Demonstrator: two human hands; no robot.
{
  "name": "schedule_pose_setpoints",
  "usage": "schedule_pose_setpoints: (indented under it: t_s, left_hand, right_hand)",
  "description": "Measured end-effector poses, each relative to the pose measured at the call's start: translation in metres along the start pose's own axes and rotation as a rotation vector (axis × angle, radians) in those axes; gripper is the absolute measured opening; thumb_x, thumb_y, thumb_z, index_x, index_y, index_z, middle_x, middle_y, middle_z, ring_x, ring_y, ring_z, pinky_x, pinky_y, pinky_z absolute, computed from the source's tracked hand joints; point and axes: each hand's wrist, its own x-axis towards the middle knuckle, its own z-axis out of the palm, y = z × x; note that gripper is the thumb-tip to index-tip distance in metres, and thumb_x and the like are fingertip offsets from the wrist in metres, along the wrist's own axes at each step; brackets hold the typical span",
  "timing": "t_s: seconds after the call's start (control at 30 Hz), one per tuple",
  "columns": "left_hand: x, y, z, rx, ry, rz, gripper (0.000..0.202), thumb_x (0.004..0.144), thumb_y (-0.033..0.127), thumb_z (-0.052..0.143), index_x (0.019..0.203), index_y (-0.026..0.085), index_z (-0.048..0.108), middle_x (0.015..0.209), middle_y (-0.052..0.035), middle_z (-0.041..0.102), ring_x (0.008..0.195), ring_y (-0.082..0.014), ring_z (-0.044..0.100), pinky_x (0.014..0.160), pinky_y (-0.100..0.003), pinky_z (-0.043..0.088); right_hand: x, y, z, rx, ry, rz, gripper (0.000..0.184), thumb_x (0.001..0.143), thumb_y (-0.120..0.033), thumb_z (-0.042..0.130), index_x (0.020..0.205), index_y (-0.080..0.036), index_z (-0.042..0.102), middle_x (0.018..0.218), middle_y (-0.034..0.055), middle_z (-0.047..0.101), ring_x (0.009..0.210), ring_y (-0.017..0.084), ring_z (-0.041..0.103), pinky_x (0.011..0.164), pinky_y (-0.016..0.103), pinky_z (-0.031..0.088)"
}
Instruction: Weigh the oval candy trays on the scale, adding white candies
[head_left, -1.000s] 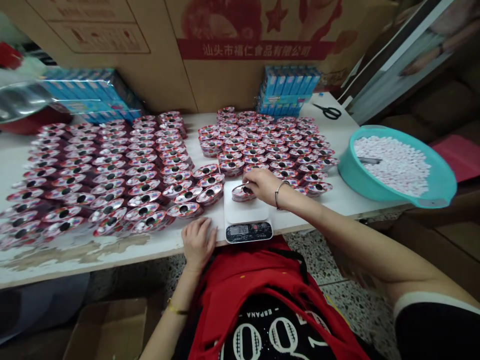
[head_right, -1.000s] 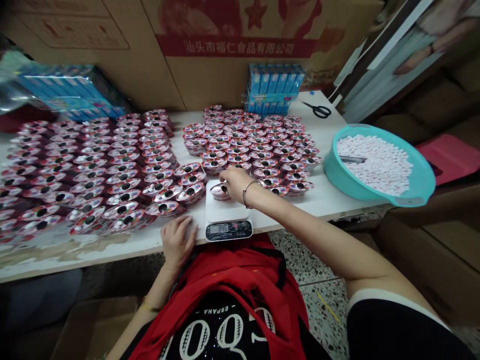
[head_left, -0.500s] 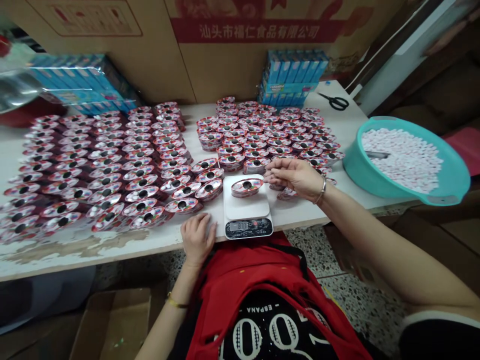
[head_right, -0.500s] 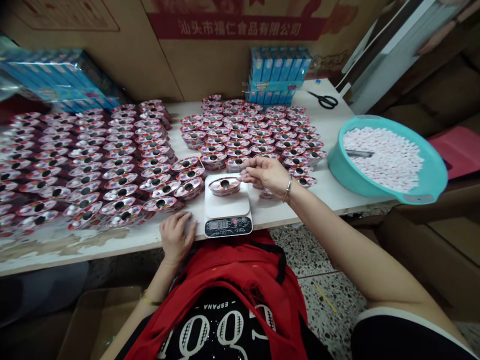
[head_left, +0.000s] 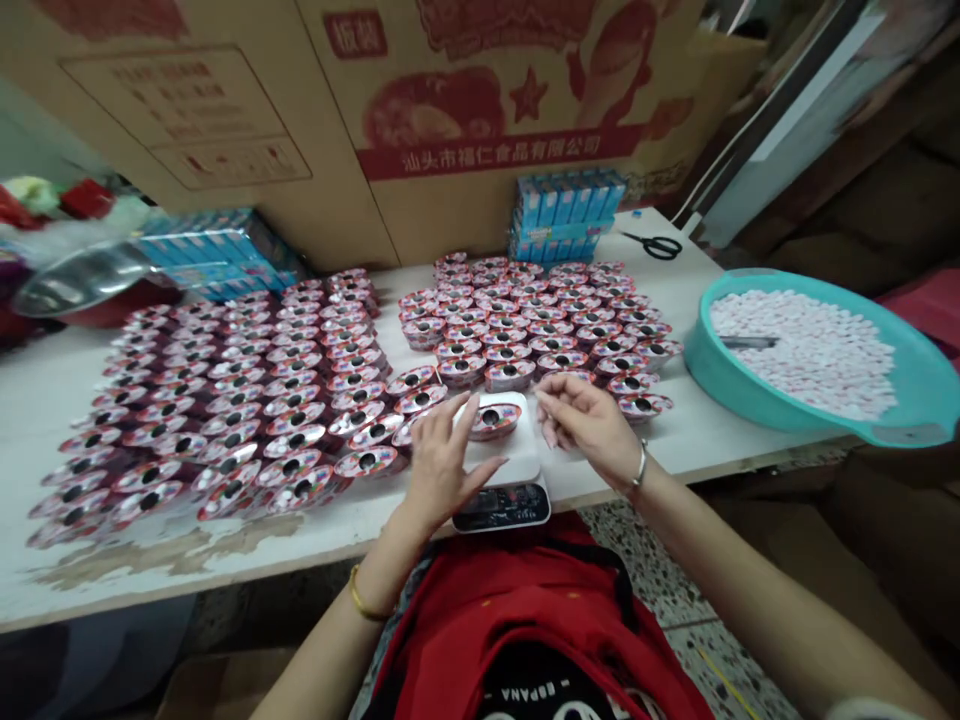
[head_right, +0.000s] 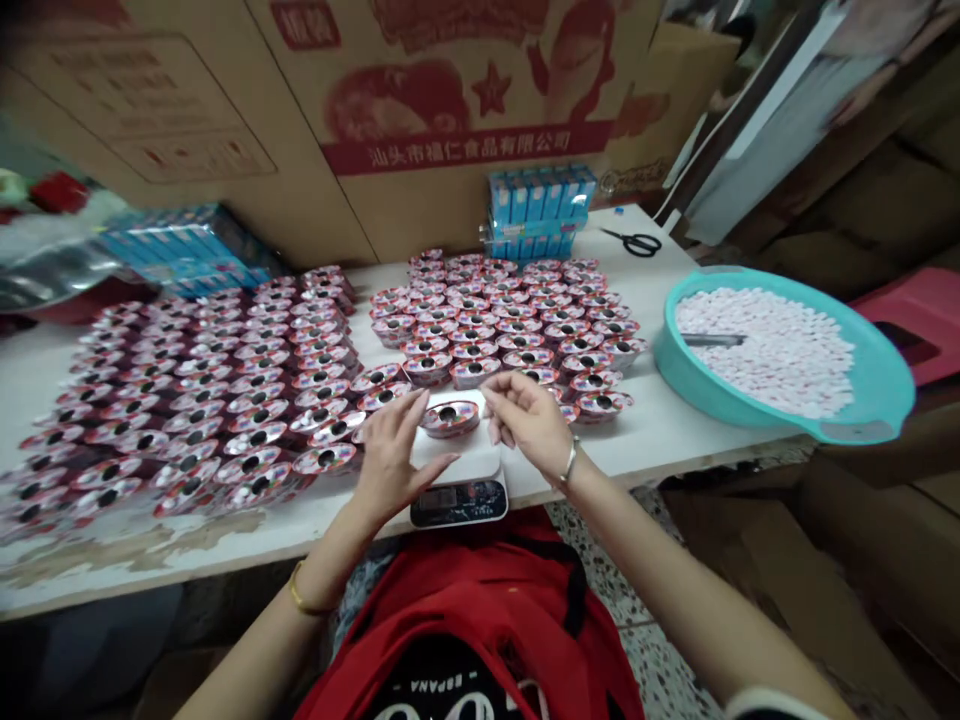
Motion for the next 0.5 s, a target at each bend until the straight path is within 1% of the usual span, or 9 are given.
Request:
schedule_pose_setpoints:
  t_s: [0.1,0.13,0.17,0.2,0.27,0.37,0.4,0.43,0.5]
  left_hand:
    - [0.035,-0.002,0.001,-0.044,-0.204,0.093,0.045,0.086,0.035,0.056,0.128,0.020,0.046,0.110,-0.0101,0.062,0.102,-0.0247,0.056,0.088,-0.039,0.040]
    - [0.045,-0.008,-0.001,-0.076,-0.236,0.111,0.038,0.087,0.030,0.054,0.124,0.021,0.049,0.105,-0.0083,0.063,0.098,-0.0228,0.057,0.084,-0.037,0.042]
    - [0.055,-0.017,-0.004,-0.105,-0.238,0.118,0.035,0.086,0.027,0.054,0.120,0.021,0.050,0.104,-0.0073,0.063,0.096,-0.0215,0.057,0.082,-0.035,0.043]
    - [0.067,-0.029,-0.009,-0.121,-0.210,0.114,0.034,0.085,0.025,0.054,0.119,0.021,0.051,0.105,-0.0069,0.063,0.096,-0.0208,0.057,0.082,-0.034,0.044]
    - [0.096,-0.062,-0.023,-0.091,-0.100,0.079,0.036,0.084,0.023,0.054,0.120,0.021,0.050,0.108,-0.0070,0.062,0.098,-0.0205,0.056,0.085,-0.034,0.045]
    - [0.152,-0.125,-0.038,0.066,0.070,-0.052,0.034,0.084,0.029,0.057,0.116,0.020,0.053,0.110,-0.0092,0.061,0.102,-0.0230,0.056,0.090,-0.036,0.044]
    - [0.171,-0.146,-0.038,0.110,0.090,-0.107,0.034,0.083,0.030,0.058,0.116,0.019,0.053,0.111,-0.0106,0.061,0.103,-0.0237,0.056,0.091,-0.036,0.044]
    - [0.189,-0.166,-0.036,0.138,0.077,-0.147,0.035,0.083,0.029,0.059,0.115,0.017,0.054,0.112,-0.0119,0.061,0.103,-0.0238,0.056,0.091,-0.036,0.044]
    - [0.216,-0.199,-0.024,0.151,0.013,-0.182,0.033,0.083,0.029,0.058,0.111,0.012,0.057,0.110,-0.0136,0.063,0.100,-0.0221,0.058,0.091,-0.034,0.044]
  right_hand:
    - [-0.022,0.005,-0.011,-0.015,0.028,0.077,0.034,0.077,-0.046,0.068,0.088,-0.017,0.056,0.068,-0.0030,0.056,0.041,0.005,0.048,0.036,0.016,0.029]
    - [-0.029,0.006,-0.016,-0.024,0.043,0.105,0.035,0.077,-0.047,0.069,0.088,-0.017,0.056,0.067,-0.0029,0.056,0.041,0.005,0.048,0.036,0.016,0.028]
    - [-0.036,0.007,-0.023,-0.029,0.065,0.132,0.036,0.076,-0.049,0.069,0.089,-0.017,0.057,0.067,-0.0028,0.055,0.041,0.005,0.047,0.036,0.016,0.027]
    - [-0.043,0.008,-0.030,-0.028,0.095,0.155,0.038,0.075,-0.050,0.070,0.091,-0.017,0.057,0.067,-0.0026,0.055,0.041,0.005,0.047,0.036,0.016,0.026]
    - [-0.054,0.010,-0.045,-0.020,0.180,0.188,0.043,0.072,-0.053,0.071,0.094,-0.018,0.058,0.066,-0.0022,0.055,0.042,0.006,0.046,0.036,0.016,0.027]
    - [-0.065,0.013,-0.064,-0.002,0.354,0.214,0.051,0.066,-0.057,0.074,0.097,-0.021,0.057,0.065,-0.0015,0.056,0.046,0.008,0.046,0.039,0.018,0.033]
    - [-0.067,0.015,-0.070,0.003,0.416,0.228,0.053,0.063,-0.058,0.076,0.098,-0.022,0.058,0.065,-0.0011,0.057,0.047,0.009,0.046,0.040,0.018,0.035]
    - [-0.068,0.018,-0.074,0.007,0.476,0.241,0.055,0.061,-0.060,0.076,0.097,-0.023,0.058,0.065,-0.0005,0.058,0.048,0.010,0.047,0.042,0.019,0.037]
    - [-0.070,0.025,-0.083,-0.011,0.581,0.254,0.057,0.056,-0.063,0.076,0.095,-0.025,0.060,0.067,0.0014,0.059,0.050,0.011,0.049,0.043,0.021,0.041]
